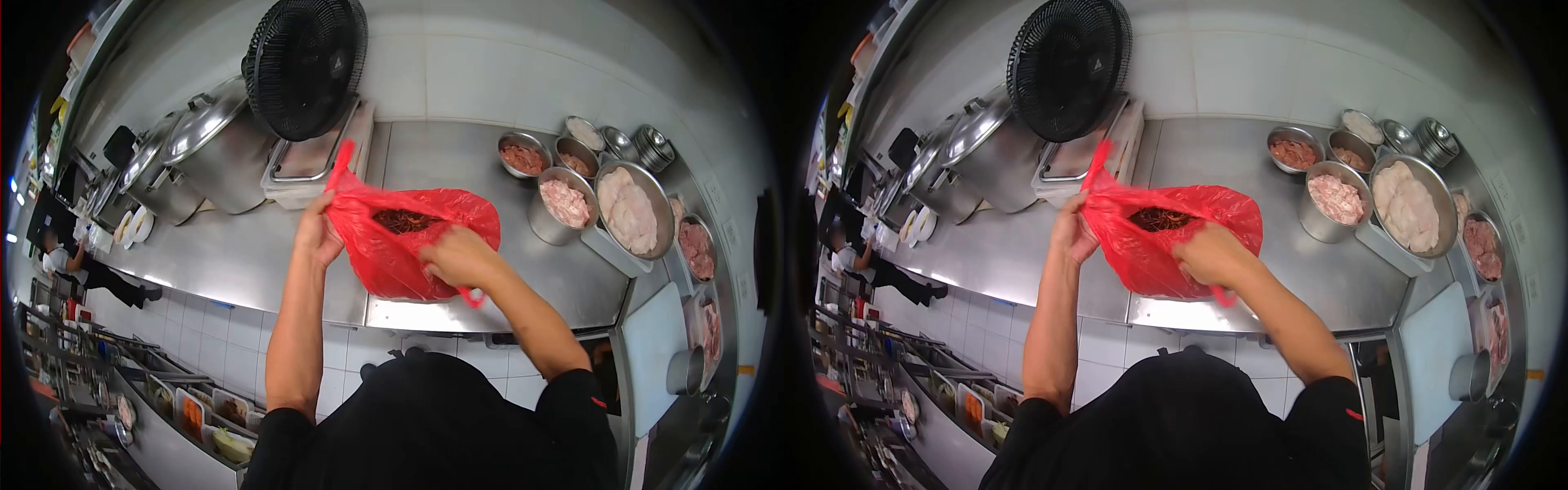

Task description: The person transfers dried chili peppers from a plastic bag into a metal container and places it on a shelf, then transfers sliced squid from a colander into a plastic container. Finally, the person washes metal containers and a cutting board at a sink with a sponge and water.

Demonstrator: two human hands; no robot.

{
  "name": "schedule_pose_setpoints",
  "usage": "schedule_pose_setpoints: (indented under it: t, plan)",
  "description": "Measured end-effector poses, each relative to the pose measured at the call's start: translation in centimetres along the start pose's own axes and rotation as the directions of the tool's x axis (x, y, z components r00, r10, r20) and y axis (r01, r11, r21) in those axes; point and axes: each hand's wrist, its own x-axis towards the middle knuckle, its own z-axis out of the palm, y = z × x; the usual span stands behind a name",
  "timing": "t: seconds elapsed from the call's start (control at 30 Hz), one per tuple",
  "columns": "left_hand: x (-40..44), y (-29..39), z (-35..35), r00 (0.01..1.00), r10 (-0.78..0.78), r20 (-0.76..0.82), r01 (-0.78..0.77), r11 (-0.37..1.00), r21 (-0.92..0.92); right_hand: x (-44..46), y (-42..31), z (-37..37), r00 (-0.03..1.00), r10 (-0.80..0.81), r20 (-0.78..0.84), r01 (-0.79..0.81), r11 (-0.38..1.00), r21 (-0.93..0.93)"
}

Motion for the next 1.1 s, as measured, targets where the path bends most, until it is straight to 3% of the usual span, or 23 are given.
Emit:
schedule_pose_setpoints:
  t: [0.03, 0.07, 0.1, 0.17, 0.27, 0.3, 0.33, 0.37, 0.47, 0.5, 0.57, 0.6, 0.7, 0.77, 0.8, 0.83, 0.87, 0.9, 0.93, 1.0, 1.03, 1.1]
  plan:
    - [-0.1, 0.3, -1.2, 1.000, 0.001, 0.008, 0.001, 0.984, -0.177, -1.7, -0.4, -0.4, 0.989, 0.016, 0.149, -0.018, 1.000, 0.013]
    - [0.6, -0.2, -4.2, 0.998, -0.008, 0.054, 0.024, 0.951, -0.309, -3.6, -0.5, -0.2, 0.987, 0.031, 0.158, -0.036, 0.999, 0.027]
    - [0.7, -0.7, -5.6, 0.999, -0.048, 0.020, 0.052, 0.948, -0.315, -5.5, -0.1, 0.2, 0.985, 0.047, 0.166, -0.055, 0.998, 0.042]
    - [0.1, -1.6, -7.4, 0.989, -0.139, -0.052, 0.115, 0.938, -0.327, -7.9, 2.0, 1.5, 0.936, 0.254, 0.243, -0.269, 0.963, 0.031]
    - [-1.0, -2.6, -7.7, 0.919, 0.021, -0.393, 0.009, 0.997, 0.073, -9.8, 3.4, 0.4, 0.945, 0.254, 0.205, -0.305, 0.910, 0.280]
    - [-1.1, -2.7, -7.2, 0.859, 0.355, -0.368, -0.135, 0.852, 0.507, -9.2, 3.3, -0.1, 0.960, 0.254, 0.115, -0.279, 0.890, 0.360]
    - [-1.7, -2.8, -6.3, 0.757, 0.623, -0.199, -0.202, 0.512, 0.835, -8.2, 2.6, -0.6, 0.965, 0.261, 0.031, -0.248, 0.864, 0.439]
    - [-2.3, -2.9, -5.3, 0.637, 0.767, 0.075, -0.187, 0.059, 0.981, -7.1, 2.0, -0.9, 0.960, 0.274, -0.052, -0.210, 0.834, 0.511]
    - [-4.8, -2.1, 0.5, 0.647, 0.546, 0.532, -0.285, -0.474, 0.833, -2.0, 1.3, 1.7, 0.922, 0.078, -0.379, 0.037, 0.957, 0.289]
    - [-5.0, -2.7, 1.8, 0.690, 0.474, 0.546, -0.237, -0.565, 0.790, -0.4, 1.2, 2.2, 0.899, -0.015, -0.438, 0.121, 0.969, 0.214]
    - [-5.2, -3.8, 3.6, 0.776, 0.327, 0.540, -0.155, -0.731, 0.665, 2.0, 1.1, 2.8, 0.969, -0.019, -0.247, 0.051, 0.991, 0.124]
    - [-4.1, -4.5, 2.4, 0.744, 0.392, 0.541, -0.071, -0.759, 0.647, 2.0, 1.1, 2.7, 0.980, -0.031, -0.199, 0.050, 0.995, 0.090]
    - [-1.2, -4.0, -1.4, 0.949, 0.289, 0.129, 0.087, -0.631, 0.771, 0.6, 1.3, 1.3, 0.982, -0.101, -0.158, 0.106, 0.994, 0.024]
    - [1.7, -3.4, -4.9, 0.967, 0.225, -0.118, 0.140, -0.082, 0.987, -2.1, 1.6, 0.0, 0.954, -0.183, -0.239, 0.184, 0.983, -0.020]
    - [2.7, -3.4, -6.6, 0.966, 0.135, -0.222, 0.190, 0.215, 0.958, -3.7, 1.6, 0.1, 0.936, -0.223, -0.272, 0.221, 0.975, -0.037]
    - [3.6, -3.3, -8.2, 0.966, -0.005, -0.259, 0.216, 0.567, 0.795, -5.0, 1.8, 0.5, 0.943, -0.204, -0.263, 0.201, 0.979, -0.040]
    - [4.7, -3.1, -9.3, 0.961, -0.144, -0.235, 0.248, 0.825, 0.508, -6.3, 2.0, 0.8, 0.949, -0.183, -0.257, 0.178, 0.983, -0.046]
    - [5.3, -3.0, -9.7, 0.953, -0.262, -0.155, 0.284, 0.947, 0.147, -7.7, 2.3, 1.1, 0.954, -0.160, -0.255, 0.151, 0.987, -0.056]
    - [3.9, -2.5, -6.0, 0.947, -0.251, -0.199, 0.247, 0.968, -0.046, -9.0, 2.6, 1.9, 0.977, -0.087, -0.195, 0.079, 0.996, -0.049]
    - [4.1, -3.0, -5.7, 0.928, -0.301, -0.220, 0.272, 0.950, -0.152, -11.3, 2.8, 3.9, 0.995, 0.068, -0.073, -0.071, 0.997, -0.044]
    - [4.4, -3.3, -5.9, 0.917, -0.327, -0.230, 0.283, 0.937, -0.204, -12.1, 2.5, 4.4, 0.992, 0.085, -0.092, -0.082, 0.996, 0.030]
    - [4.9, -4.1, -7.6, 0.943, -0.239, -0.232, 0.234, 0.971, -0.051, -13.0, 2.3, 5.0, 0.986, 0.112, -0.127, -0.089, 0.980, 0.176]
